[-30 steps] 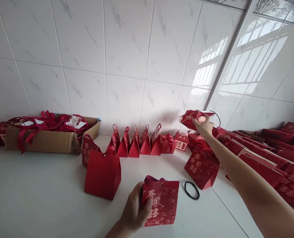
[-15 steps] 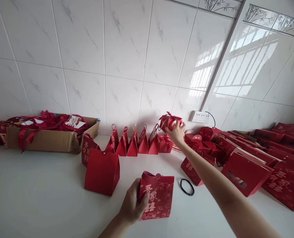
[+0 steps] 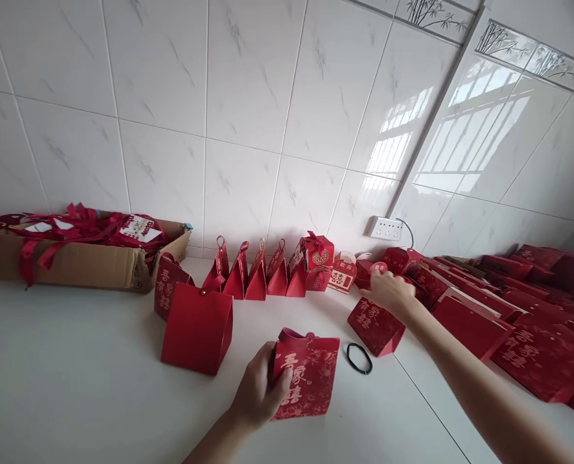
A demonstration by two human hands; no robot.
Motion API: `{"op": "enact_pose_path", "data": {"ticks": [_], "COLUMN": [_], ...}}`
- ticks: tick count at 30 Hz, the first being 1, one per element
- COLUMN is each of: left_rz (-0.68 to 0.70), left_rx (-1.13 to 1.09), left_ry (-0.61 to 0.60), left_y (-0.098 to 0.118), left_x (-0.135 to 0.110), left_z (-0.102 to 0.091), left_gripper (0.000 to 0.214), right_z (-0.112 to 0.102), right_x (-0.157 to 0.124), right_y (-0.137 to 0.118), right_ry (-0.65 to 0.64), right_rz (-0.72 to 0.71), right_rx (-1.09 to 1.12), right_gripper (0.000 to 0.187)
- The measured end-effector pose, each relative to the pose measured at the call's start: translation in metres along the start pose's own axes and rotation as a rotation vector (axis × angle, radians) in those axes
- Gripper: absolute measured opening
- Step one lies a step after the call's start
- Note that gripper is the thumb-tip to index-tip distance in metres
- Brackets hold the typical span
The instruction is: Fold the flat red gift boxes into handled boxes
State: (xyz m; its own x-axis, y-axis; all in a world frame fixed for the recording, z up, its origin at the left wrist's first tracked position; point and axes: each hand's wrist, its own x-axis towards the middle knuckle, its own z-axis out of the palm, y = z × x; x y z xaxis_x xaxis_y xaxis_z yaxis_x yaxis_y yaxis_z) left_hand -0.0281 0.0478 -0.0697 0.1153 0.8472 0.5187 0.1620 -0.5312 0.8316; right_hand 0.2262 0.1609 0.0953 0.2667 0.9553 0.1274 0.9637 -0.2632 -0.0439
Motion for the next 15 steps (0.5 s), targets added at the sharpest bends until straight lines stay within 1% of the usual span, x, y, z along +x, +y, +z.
{"op": "enact_pose_path", "data": {"ticks": [2,4,6,7,9,11,13,15], "left_rz": [0.000,-0.004,-0.014,-0.026,-0.066,-0.096,-0.090,-0.071], "left_rx": [0.008,0.014,0.010,0.004,-0.002,0.004,0.014,0.023], "left_ry": [0.004,0.012,0.036,0.056,0.061,0.045,0.021,0.023], "left_y": [0.000,0.002,0.004,0.005,0.006,0.007,0.008,0.010], "left_x": [0.000,0.000,0.000,0.000,0.000,0.001,0.002,0.002], "left_z": [0.000,0.000,0.000,0.000,-0.001,-0.003,-0.005,-0.006], "left_gripper": [0.018,0.018,0.019,0.021,0.023,0.024,0.023,0.022], "right_z": [0.004,0.011,0.020,0.024,0.031,0.038,0.047,0.057], "right_x": [-0.011,-0.018,-0.020,-0.020,-0.019,-0.017,-0.014,-0.011], "right_y": [0.034,0.061,0.079,0.084,0.086,0.078,0.063,0.044], "right_ry": [-0.024,-0.047,-0.047,-0.035,0.016,0.099,0.178,0.211], "right_rz": [0.054,0.058,0.033,0.022,0.018,0.028,0.030,0.020], "right_rx": [-0.017,0.004,0.056,0.088,0.147,0.191,0.225,0.257], "right_gripper": [0.047,0.035,0.020,0.016,0.016,0.023,0.028,0.027]}}
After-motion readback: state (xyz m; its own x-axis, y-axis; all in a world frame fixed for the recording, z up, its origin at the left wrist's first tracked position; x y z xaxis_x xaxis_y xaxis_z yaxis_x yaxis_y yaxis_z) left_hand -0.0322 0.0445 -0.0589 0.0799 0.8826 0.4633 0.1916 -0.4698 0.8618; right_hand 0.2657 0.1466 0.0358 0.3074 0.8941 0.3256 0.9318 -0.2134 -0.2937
